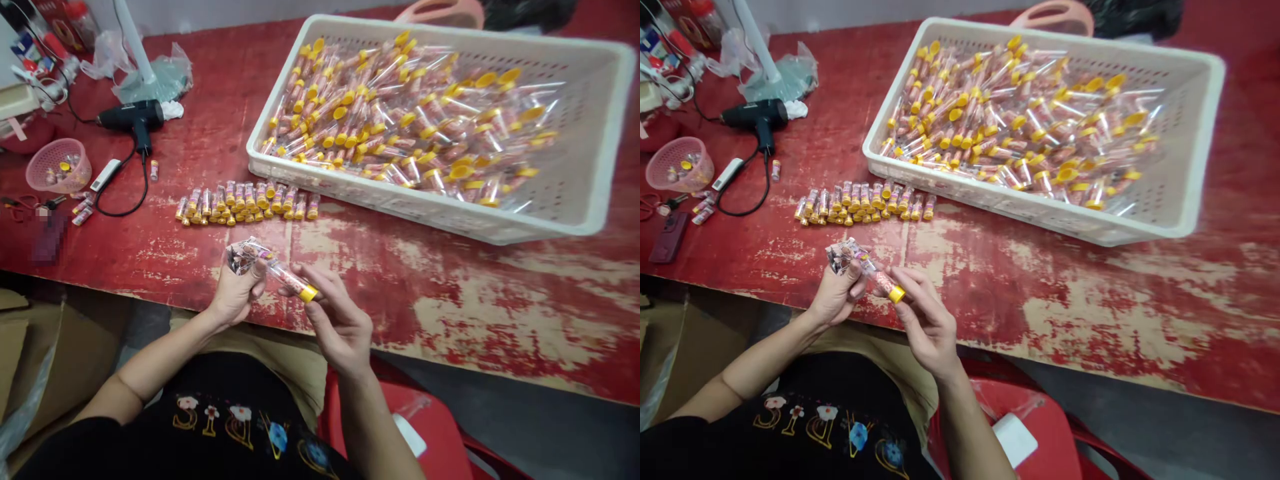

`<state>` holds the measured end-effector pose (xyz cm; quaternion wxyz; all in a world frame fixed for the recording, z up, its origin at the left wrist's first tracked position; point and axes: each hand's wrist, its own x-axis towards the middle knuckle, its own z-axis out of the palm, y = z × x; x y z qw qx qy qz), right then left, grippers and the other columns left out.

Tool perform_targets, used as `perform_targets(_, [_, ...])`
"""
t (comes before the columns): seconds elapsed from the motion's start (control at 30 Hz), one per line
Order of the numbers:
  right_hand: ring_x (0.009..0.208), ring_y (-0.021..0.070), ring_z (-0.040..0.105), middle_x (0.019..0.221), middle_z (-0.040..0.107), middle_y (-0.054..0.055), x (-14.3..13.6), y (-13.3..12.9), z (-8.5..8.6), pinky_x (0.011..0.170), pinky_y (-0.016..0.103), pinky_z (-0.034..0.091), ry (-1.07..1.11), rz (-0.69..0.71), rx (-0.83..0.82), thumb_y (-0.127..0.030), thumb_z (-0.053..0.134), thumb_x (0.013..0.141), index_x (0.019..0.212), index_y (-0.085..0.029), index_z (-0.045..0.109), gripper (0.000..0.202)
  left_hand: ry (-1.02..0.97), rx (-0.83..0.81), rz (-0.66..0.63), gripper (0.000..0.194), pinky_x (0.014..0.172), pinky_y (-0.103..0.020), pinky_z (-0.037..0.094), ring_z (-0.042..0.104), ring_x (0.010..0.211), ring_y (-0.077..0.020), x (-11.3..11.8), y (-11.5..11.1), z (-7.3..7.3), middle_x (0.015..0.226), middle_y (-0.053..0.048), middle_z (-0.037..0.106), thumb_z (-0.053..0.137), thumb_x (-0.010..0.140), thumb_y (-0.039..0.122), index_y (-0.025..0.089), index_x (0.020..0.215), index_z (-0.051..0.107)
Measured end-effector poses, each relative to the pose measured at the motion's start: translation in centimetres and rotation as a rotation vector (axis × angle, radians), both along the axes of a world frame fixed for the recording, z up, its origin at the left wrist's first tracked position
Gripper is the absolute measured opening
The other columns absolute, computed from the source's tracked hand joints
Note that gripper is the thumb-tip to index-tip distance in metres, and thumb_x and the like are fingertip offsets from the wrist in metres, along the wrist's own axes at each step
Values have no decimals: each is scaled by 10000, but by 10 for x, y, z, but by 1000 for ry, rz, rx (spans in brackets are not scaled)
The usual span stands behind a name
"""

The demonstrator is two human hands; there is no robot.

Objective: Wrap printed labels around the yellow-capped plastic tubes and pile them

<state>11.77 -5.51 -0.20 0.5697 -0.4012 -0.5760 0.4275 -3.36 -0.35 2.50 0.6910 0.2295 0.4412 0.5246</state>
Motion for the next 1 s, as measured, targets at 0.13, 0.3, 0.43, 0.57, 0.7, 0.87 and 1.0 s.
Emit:
perform_targets(0.13, [1224, 232, 602, 1299, 575, 86, -6, 2, 0, 991, 423, 563, -19, -32, -67, -148, 557, 939, 1366, -342, 592, 471, 30, 29, -24, 557, 369, -173, 206, 323, 382, 5, 0, -2, -7, 554, 83, 492, 929, 505, 469, 150, 757, 548])
perform_targets(0.3, [1039, 168, 615, 1133, 570, 71, -17, 4, 3, 824, 313, 584, -43, -177, -49, -144, 597, 916, 1282, -337, 664, 419, 120, 83, -102, 503, 388, -186, 281, 364, 399, -16, -3, -8, -15, 552, 58, 539, 926, 521, 449, 146, 750, 597])
perform_targets(0.43, [931, 144, 627, 1013, 624, 41, -18, 7, 6, 758, 284, 556, -65, -294, 15, -98, 655, 870, 1165, -353, 732, 398, 135, 126, -185, 441, 399, -193, 300, 398, 398, -35, -6, -14, -15, 541, 54, 542, 870, 634, 467, 151, 858, 659])
perform_targets(0.57, [846, 132, 631, 941, 649, 24, -18, 7, 5, 702, 280, 552, -146, -393, 125, -54, 716, 808, 1133, -359, 742, 446, 91, 78, -192, 456, 391, -196, 260, 374, 362, -32, -4, -15, -9, 506, 62, 498, 828, 682, 514, 141, 883, 658])
perform_targets(0.7, [817, 123, 637, 921, 653, 14, -20, 6, 3, 680, 272, 551, -199, -485, 223, -8, 743, 763, 1142, -370, 733, 524, 54, 37, -221, 486, 396, -194, 222, 352, 352, -20, -2, -16, -6, 492, 69, 474, 828, 674, 532, 126, 896, 677])
perform_targets(0.87, [784, 121, 640, 888, 659, 9, -23, 7, 4, 642, 261, 543, -253, -549, 281, -2, 759, 742, 1124, -354, 742, 519, 46, 39, -269, 485, 395, -204, 170, 330, 354, -20, -4, -18, -9, 468, 65, 438, 798, 707, 547, 107, 899, 724])
perform_targets(1.0, [753, 116, 632, 853, 652, 4, -25, 8, 4, 627, 258, 537, -283, -585, 320, -9, 773, 731, 1077, -331, 759, 472, 24, 34, -268, 494, 400, -208, 162, 326, 358, -15, -5, -20, -10, 486, 66, 454, 798, 714, 535, 120, 974, 736])
